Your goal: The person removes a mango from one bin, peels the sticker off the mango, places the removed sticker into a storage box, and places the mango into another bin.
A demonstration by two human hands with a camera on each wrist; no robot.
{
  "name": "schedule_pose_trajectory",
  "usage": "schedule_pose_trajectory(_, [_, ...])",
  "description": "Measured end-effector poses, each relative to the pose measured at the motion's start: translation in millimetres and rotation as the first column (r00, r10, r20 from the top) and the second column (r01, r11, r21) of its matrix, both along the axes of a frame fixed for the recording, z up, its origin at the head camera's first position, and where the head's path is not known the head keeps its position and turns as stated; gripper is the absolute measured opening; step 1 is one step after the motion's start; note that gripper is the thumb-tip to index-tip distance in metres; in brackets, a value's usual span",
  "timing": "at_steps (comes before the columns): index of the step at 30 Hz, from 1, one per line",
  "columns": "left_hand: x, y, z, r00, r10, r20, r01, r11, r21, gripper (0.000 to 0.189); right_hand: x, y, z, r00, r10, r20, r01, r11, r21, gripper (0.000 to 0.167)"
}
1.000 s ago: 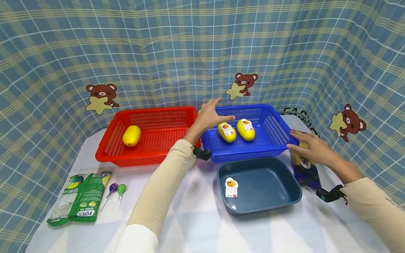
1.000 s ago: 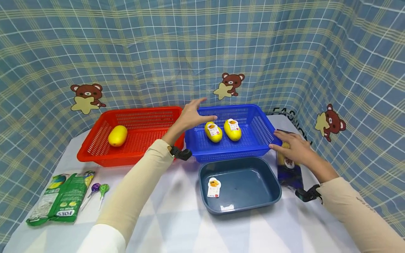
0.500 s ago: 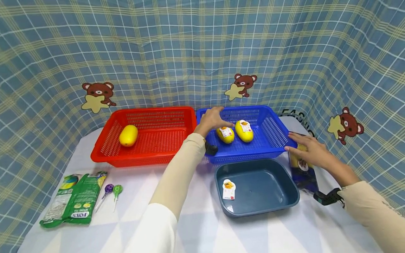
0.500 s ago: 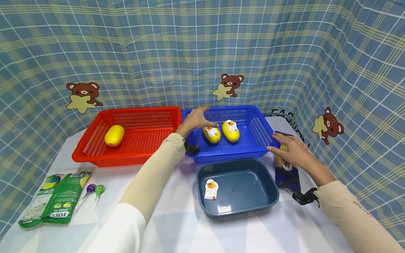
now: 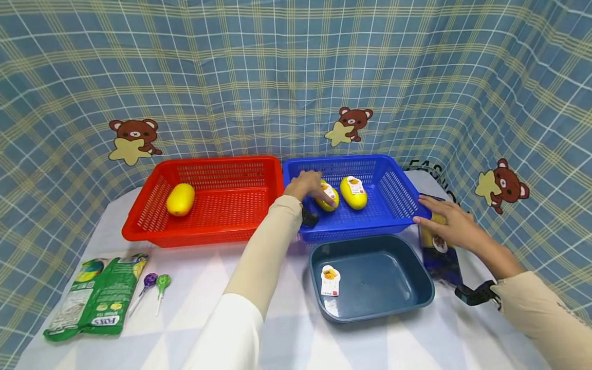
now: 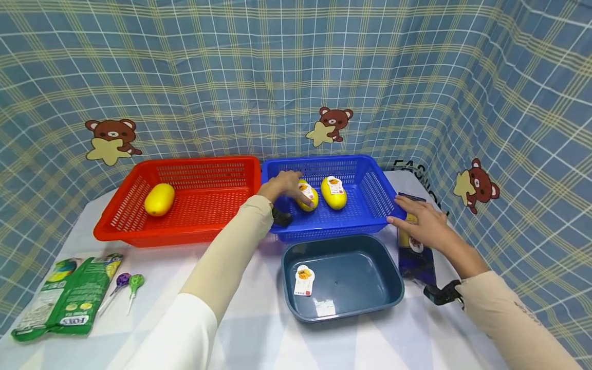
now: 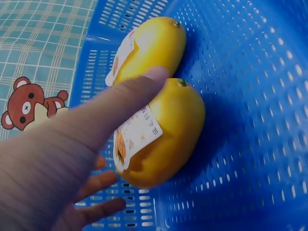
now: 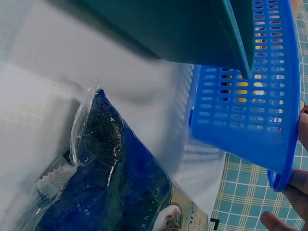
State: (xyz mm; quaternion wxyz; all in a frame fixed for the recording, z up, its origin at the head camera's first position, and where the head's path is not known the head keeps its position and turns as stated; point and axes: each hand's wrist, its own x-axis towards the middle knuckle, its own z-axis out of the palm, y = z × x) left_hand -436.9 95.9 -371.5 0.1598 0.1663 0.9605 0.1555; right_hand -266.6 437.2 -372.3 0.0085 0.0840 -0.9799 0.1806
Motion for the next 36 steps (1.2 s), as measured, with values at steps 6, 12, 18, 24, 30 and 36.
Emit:
schedule_pose_trajectory(6, [-3.3, 3.8, -11.8, 0.999, -0.024, 0.040, 0.025, 0.999, -0.026, 0.111, 1.8, 0, -2.5, 1.000, -0.004, -0.013, 0.003, 1.000, -0.014, 0.074])
schedule_pose_trajectory(12, [-0.6, 3.6, -14.0, 0.997, -0.077, -0.026, 0.077, 0.997, -0.028, 0.101, 3.9, -3, -5.6, 1.000, -0.009, -0.013, 0.009, 1.000, -0.023, 0.075])
schedule_pose_trajectory(18, [3.0, 3.2, -2.5, 0.980, -0.127, -0.151, 0.128, 0.992, -0.004, 0.106, 5.7, -1, -5.9, 1.000, -0.012, -0.014, 0.012, 1.000, -0.027, 0.074])
schedule_pose_trajectory(24, [14.8, -5.1, 17.9, 0.971, -0.125, -0.205, 0.150, 0.982, 0.112, 0.106, 3.7, 0, -3.9, 1.000, -0.008, 0.021, 0.009, 0.999, -0.031, 0.075])
schedule_pose_trajectory(30, [33.6, -23.2, 36.5, 0.956, -0.136, -0.258, 0.177, 0.974, 0.143, 0.107, 2.3, -2, -1.5, 0.999, 0.009, 0.044, -0.006, 0.998, -0.069, 0.076])
schedule_pose_trajectory(36, [54.5, -43.8, 46.8, 0.943, -0.140, -0.303, 0.200, 0.964, 0.175, 0.106, 4.1, 0, 3.4, 0.998, 0.013, 0.068, -0.008, 0.997, -0.080, 0.077])
